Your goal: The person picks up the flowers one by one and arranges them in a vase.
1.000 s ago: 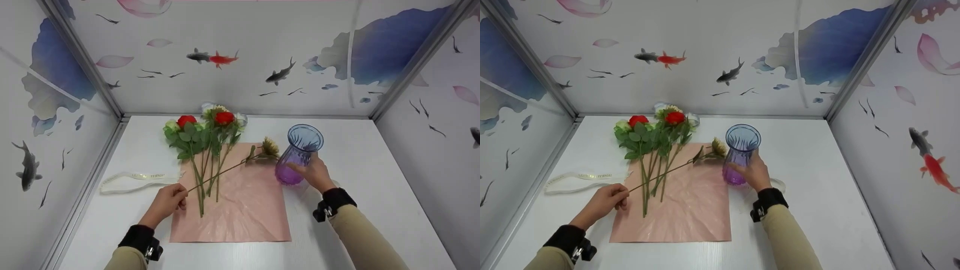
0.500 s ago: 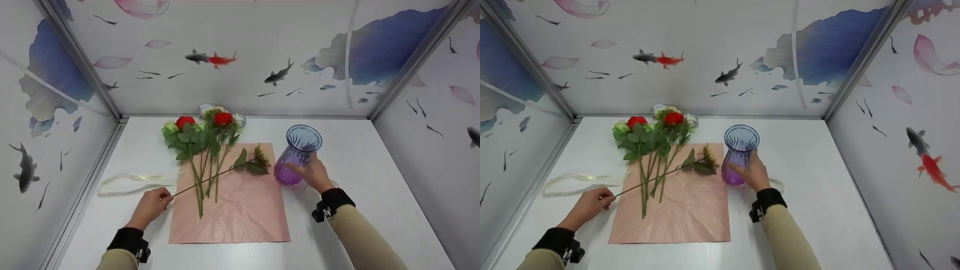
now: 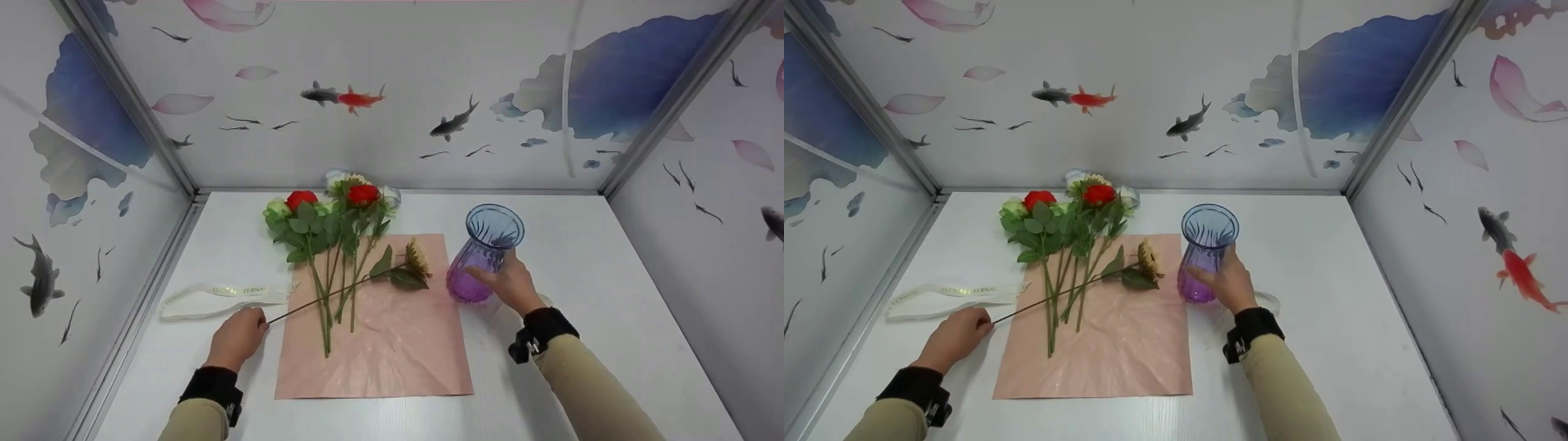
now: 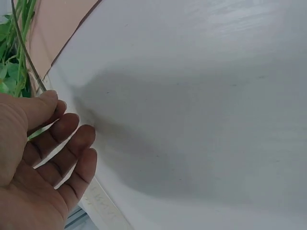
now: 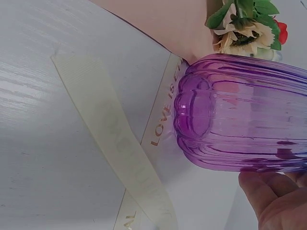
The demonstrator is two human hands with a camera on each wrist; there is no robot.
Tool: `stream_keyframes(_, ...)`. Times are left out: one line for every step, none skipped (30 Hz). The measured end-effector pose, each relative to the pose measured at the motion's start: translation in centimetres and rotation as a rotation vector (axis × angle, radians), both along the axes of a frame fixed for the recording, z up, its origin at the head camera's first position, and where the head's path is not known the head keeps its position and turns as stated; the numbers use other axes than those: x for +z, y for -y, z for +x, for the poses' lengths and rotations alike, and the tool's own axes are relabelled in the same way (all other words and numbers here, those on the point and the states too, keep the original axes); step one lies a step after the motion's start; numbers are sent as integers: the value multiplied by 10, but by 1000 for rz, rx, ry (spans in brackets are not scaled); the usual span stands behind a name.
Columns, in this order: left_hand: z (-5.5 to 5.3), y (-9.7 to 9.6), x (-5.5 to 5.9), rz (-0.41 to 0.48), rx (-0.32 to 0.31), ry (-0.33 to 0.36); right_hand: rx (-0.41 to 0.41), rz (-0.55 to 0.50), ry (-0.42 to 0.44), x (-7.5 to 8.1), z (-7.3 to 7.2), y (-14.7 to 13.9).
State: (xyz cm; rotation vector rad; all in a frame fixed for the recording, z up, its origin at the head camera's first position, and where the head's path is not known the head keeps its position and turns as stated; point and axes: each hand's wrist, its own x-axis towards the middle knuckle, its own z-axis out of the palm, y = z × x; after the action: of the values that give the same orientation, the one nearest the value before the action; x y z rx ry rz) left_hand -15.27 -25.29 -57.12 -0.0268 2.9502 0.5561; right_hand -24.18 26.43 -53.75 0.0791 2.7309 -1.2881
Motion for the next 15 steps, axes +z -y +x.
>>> stream_keyframes(0, 0, 0, -14, -7, -14, 1, -3, 2, 0, 0, 0)
stream_keyframes(1, 0, 0, -24, -14, -29, 1, -7, 3, 0, 0, 0)
stream_keyframes(0, -1, 0, -30, -18, -43, -1, -10, 5, 0, 0, 1)
stream_keyframes(0, -2, 0, -37, -21, -60, -3, -12, 6, 0, 0, 1)
stream_keyframes(-1, -3, 0, -43, -23, -74, -5, -14, 9, 0, 0, 1)
stream_keyframes(-2, -5, 1, -52, -26, -91, -6, -17, 12, 1, 0, 1)
stream_keyframes(-3, -7, 1, -59, -28, -106, -8, -20, 14, 1, 0, 1)
stream_keyframes(-5, -10, 2, -68, -34, -120, -11, -21, 17, 1, 0, 0)
stream_keyframes(-7, -13, 4, -75, -39, -138, -12, -20, 17, 1, 0, 0)
stream_keyframes(-9, -16, 5, -84, -47, -160, -11, -19, 17, 1, 0, 0)
stream_keyframes(-11, -20, 6, -91, -56, -182, -10, -17, 17, 0, 0, 1)
stream_keyframes(-13, -23, 7, -94, -63, -205, -9, -17, 17, 0, 0, 1)
stream_keyframes(-16, -27, 8, -94, -72, -226, -9, -16, 16, 0, 0, 1)
stream_keyframes(-18, -31, 10, -92, -81, -247, -9, -16, 17, 0, -1, 1)
stream_keyframes(-21, -35, 10, -93, -88, -267, -8, -16, 18, 0, -1, 1)
